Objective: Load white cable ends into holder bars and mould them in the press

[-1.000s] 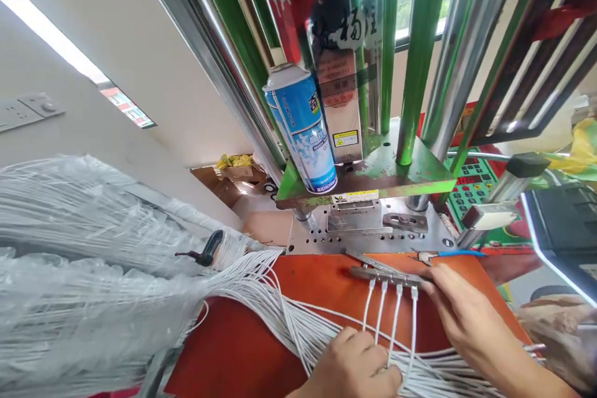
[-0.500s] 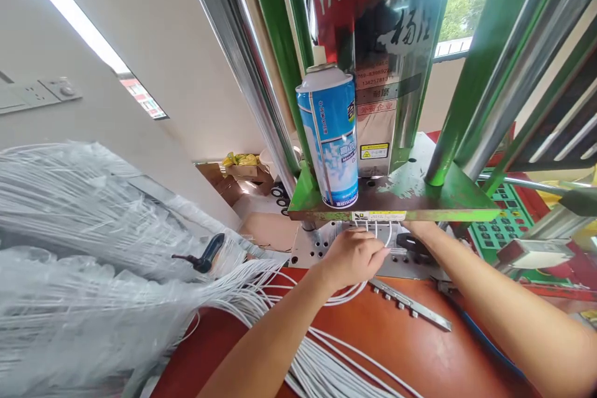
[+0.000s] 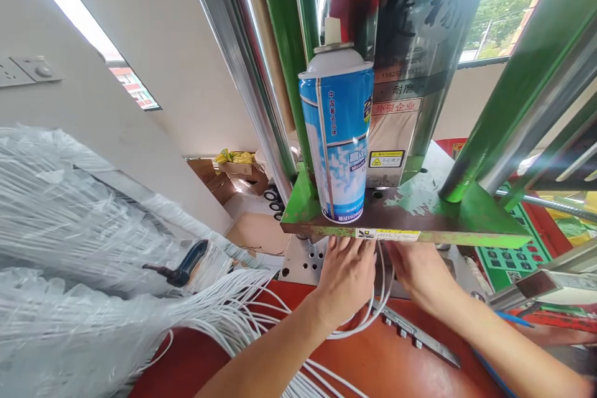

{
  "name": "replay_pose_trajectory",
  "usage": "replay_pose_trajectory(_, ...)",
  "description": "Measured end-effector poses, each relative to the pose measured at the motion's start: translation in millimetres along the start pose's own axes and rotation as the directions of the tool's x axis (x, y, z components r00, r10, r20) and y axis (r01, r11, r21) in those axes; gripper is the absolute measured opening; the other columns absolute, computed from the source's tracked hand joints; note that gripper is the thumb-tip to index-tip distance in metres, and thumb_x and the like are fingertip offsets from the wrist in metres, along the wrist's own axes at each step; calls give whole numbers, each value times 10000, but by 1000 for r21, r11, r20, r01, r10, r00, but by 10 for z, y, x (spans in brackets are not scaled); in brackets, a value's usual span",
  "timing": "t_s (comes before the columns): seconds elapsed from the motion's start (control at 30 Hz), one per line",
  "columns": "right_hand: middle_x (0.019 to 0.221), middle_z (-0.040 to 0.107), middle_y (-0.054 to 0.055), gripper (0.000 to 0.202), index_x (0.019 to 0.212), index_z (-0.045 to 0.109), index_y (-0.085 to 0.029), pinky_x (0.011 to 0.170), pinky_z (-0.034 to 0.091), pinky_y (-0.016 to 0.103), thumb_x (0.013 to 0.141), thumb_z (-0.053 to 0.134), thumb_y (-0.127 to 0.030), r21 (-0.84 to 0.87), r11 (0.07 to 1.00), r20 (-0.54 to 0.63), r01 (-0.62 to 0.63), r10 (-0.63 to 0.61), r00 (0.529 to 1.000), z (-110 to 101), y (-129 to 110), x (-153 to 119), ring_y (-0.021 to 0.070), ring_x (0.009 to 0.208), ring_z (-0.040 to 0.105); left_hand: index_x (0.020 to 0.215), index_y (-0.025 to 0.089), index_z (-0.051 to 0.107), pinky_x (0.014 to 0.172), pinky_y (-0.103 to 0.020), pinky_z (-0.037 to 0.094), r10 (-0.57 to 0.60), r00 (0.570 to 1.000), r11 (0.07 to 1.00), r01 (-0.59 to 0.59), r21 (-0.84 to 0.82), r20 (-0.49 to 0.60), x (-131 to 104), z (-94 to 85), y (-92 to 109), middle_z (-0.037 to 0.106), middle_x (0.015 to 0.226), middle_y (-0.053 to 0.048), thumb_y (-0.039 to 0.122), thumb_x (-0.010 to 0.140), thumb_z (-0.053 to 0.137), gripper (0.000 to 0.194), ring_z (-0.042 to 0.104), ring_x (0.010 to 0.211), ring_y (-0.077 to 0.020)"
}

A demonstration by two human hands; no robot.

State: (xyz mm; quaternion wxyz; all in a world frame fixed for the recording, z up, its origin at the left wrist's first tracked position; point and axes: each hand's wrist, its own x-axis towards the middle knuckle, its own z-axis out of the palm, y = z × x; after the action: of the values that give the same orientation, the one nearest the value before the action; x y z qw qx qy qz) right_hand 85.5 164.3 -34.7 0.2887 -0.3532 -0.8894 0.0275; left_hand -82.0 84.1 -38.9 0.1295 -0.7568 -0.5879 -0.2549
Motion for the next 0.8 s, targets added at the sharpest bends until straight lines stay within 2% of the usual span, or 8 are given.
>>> replay_pose_trajectory(0.13, 1253, 683, 144, 422, 1389, 571, -183, 1023, 368, 532, 1005, 397, -156, -182, 981, 68, 69, -57, 996, 123, -257, -222, 345, 1121, 588, 1370, 145, 571, 1165, -576, 364, -55, 997, 997, 52, 62, 49, -39, 96, 91, 627, 1373, -144, 200, 940, 535, 435, 531, 1297, -331)
replay_pose_trajectory(0.3, 1011, 719, 135, 402, 1316, 629, -195, 916, 394, 458, 948, 472, -154, -258, 966, 48, 30, -18, 999, 293, -227, -154, 325, 930, 605, 1214, 143, 654, 1072, -538, 441, -65, 998, 993, 64, 97, 12, -10, 336, 20, 687, 1155, -145, 199, 905, 553, 329, 599, 1125, -319)
replay_pose_trajectory(0.4, 1075, 707, 162, 387, 1304, 629, -182, 926, 396, 480, 952, 467, -176, -247, 969, 13, 13, -10, 1000, 348, -225, -130, 348, 986, 590, 1243, 138, 653, 1064, -528, 448, -20, 999, 989, 24, 147, -32, -13, 434, -26, 680, 1188, -150, 191, 918, 545, 347, 603, 1132, -321)
replay_pose_trajectory(0.5, 1164, 697, 168, 404, 1343, 599, -172, 961, 407, 486, 962, 464, -179, -218, 976, -10, 25, -27, 1000, 325, -238, -79, 348, 1064, 587, 1318, 123, 622, 1093, -534, 435, -12, 999, 989, 18, 145, -48, 11, 425, -20, 668, 1261, -167, 231, 939, 550, 400, 598, 1189, -337)
replay_pose_trajectory(0.6, 1239, 690, 142, 431, 1430, 526, -160, 1007, 437, 462, 1014, 416, -194, -177, 982, -10, 65, -68, 998, 187, -189, -63, 303, 1133, 602, 1340, 136, 603, 1131, -529, 426, -32, 1000, 996, 31, 79, 0, 62, 271, -16, 668, 1286, -159, 237, 973, 521, 390, 595, 1244, -320)
replay_pose_trajectory(0.67, 1370, 640, 148, 466, 1507, 443, -151, 1082, 427, 492, 1055, 374, -241, -147, 986, -22, 82, -86, 996, 43, -124, -217, 292, 1257, 574, 1443, 161, 528, 1160, -532, 415, -23, 999, 1000, 23, 21, 27, 19, 69, -45, 621, 1391, -160, 290, 1011, 503, 452, 557, 1334, -312)
replay_pose_trajectory(0.73, 1538, 517, 148, 539, 1585, 349, -181, 1165, 372, 572, 1062, 382, -305, -89, 993, -39, 72, -76, 996, -103, -48, -584, 316, 1419, 469, 1559, 174, 401, 1173, -541, 412, 1, 999, 1000, 0, -25, 36, -185, -195, -97, 505, 1537, -184, 361, 1032, 491, 566, 462, 1448, -325)
replay_pose_trajectory(0.8, 1635, 408, 71, 653, 1641, 267, -312, 1181, 373, 618, 1017, 448, -376, 13, 1000, -28, 17, -17, 999, -198, 38, -1117, 334, 1504, 373, 1619, 154, 293, 1168, -546, 421, 33, 999, 998, -31, -50, 40, -595, -463, -147, 371, 1633, -213, 383, 1037, 474, 651, 339, 1533, -346)
